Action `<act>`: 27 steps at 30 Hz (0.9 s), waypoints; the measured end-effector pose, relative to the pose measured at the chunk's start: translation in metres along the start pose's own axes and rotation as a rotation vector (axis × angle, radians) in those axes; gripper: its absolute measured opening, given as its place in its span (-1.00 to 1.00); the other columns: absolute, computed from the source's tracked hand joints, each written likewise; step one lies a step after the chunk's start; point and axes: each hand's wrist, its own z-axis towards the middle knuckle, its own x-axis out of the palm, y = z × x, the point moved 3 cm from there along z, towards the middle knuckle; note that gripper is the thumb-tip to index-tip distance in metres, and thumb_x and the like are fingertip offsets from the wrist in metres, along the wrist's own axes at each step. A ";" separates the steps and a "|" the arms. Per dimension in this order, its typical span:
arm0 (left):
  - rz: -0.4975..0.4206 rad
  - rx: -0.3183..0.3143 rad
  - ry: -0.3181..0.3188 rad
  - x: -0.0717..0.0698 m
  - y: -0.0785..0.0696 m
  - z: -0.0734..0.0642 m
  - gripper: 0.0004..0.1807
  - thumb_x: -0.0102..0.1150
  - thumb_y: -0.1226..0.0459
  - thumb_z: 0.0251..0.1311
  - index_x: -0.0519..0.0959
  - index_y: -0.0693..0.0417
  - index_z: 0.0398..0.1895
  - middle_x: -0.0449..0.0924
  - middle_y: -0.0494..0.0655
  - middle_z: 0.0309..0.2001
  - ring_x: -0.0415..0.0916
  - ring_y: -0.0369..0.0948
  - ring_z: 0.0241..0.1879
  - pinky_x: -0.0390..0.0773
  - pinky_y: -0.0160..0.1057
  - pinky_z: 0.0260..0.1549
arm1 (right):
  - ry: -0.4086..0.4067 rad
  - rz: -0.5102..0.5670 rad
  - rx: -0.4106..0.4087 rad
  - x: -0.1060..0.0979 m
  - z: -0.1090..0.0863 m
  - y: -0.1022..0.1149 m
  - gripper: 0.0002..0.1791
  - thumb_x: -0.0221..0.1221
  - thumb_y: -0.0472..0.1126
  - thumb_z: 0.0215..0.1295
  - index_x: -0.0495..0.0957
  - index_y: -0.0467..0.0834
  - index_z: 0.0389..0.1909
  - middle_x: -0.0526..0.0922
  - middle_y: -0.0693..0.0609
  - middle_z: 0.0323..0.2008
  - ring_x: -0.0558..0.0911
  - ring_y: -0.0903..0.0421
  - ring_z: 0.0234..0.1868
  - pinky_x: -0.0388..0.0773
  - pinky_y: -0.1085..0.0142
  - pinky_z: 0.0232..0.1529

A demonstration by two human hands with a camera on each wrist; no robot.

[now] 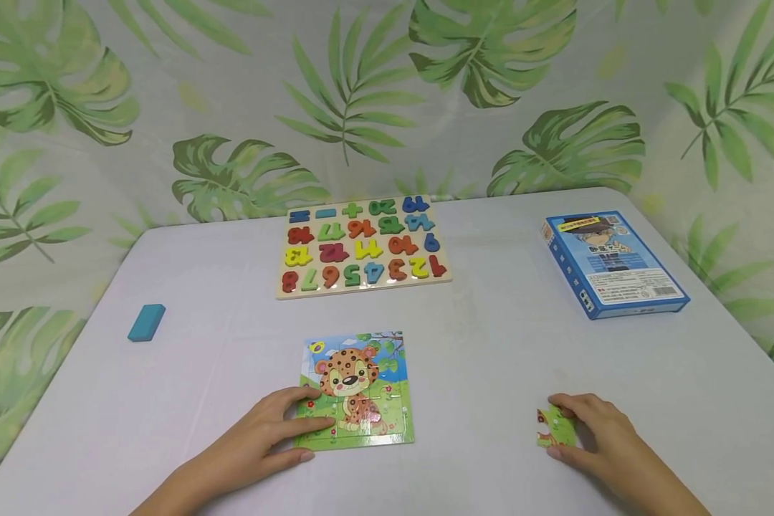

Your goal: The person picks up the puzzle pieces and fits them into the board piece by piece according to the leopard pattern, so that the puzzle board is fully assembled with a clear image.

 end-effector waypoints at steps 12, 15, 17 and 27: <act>0.016 -0.020 0.010 0.000 0.000 -0.001 -0.56 0.09 -0.06 0.11 0.42 -0.43 0.12 0.23 -0.15 0.20 0.15 -0.16 0.18 0.23 -0.07 0.08 | -0.227 0.047 -0.259 -0.007 0.007 0.034 -0.31 0.44 -0.24 -0.25 0.38 -0.18 0.01 0.38 0.05 -0.11 0.35 0.34 -0.30 0.31 0.61 -0.35; 0.023 -0.026 0.007 -0.001 -0.001 -0.001 -0.57 0.09 -0.06 0.12 0.43 -0.43 0.11 0.23 -0.15 0.20 0.14 -0.16 0.18 0.21 -0.08 0.10 | -0.234 0.058 -0.314 -0.010 0.015 0.055 -0.30 0.45 -0.22 -0.26 0.40 -0.15 0.01 0.40 0.09 -0.08 0.38 0.34 -0.29 0.36 0.58 -0.33; 0.028 -0.028 0.001 -0.001 -0.001 0.000 -0.58 0.10 -0.05 0.11 0.44 -0.42 0.10 0.23 -0.16 0.19 0.14 -0.17 0.18 0.15 -0.08 0.13 | -0.215 0.080 -0.318 -0.011 0.021 0.069 -0.33 0.43 -0.16 -0.22 0.41 -0.12 0.02 0.40 0.11 -0.06 0.40 0.32 -0.26 0.42 0.54 -0.30; 0.076 0.039 -0.071 0.002 -0.014 0.010 -0.69 0.17 0.07 0.08 0.56 -0.09 -0.10 0.31 -0.06 0.12 0.20 -0.12 0.15 0.14 -0.15 0.16 | -0.069 0.226 -0.445 0.020 0.049 0.128 -0.39 0.37 -0.10 -0.09 0.42 -0.18 0.02 0.40 0.12 -0.03 0.45 0.24 -0.16 0.51 0.33 -0.20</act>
